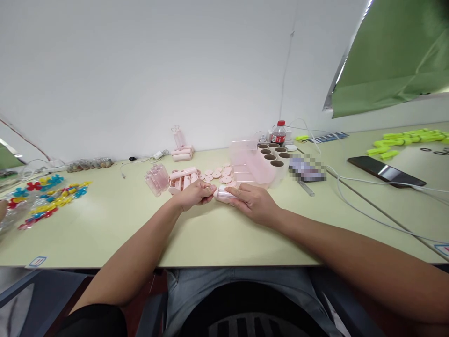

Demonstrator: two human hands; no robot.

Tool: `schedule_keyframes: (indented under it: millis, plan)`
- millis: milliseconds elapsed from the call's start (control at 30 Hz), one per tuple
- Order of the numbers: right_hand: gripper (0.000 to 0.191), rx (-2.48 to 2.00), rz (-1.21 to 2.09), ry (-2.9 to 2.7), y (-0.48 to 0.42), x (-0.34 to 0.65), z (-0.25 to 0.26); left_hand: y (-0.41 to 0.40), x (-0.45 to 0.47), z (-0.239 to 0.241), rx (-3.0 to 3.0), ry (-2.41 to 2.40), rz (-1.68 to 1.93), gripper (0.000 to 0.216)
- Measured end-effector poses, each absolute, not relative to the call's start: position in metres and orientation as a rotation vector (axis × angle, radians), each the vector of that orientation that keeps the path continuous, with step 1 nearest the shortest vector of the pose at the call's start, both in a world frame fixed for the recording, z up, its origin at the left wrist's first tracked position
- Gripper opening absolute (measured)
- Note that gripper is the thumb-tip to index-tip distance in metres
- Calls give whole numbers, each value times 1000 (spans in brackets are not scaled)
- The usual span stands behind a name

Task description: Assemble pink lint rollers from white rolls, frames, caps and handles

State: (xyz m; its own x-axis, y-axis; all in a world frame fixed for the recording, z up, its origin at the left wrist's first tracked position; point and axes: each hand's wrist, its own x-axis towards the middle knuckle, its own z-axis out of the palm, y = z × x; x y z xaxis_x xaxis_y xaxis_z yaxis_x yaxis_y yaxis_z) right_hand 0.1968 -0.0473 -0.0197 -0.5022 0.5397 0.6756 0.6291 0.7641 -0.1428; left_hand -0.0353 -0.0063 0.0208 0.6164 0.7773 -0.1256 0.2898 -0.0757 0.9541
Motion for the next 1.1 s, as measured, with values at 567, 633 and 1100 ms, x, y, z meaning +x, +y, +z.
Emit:
schedule_keyframes:
  millis: [567,633,1100]
  plan:
    - [36,-777,-399,-2174,-50,194,-16,-10,-32,20,1506,902,534,52]
    - [35,-769,-435,-2176,-50,195,-17,-11,-31,20,1493,908,533,53]
    - [49,-852,660,-1721,-33,197,-4,-8,-25,17,1577,902,781,53]
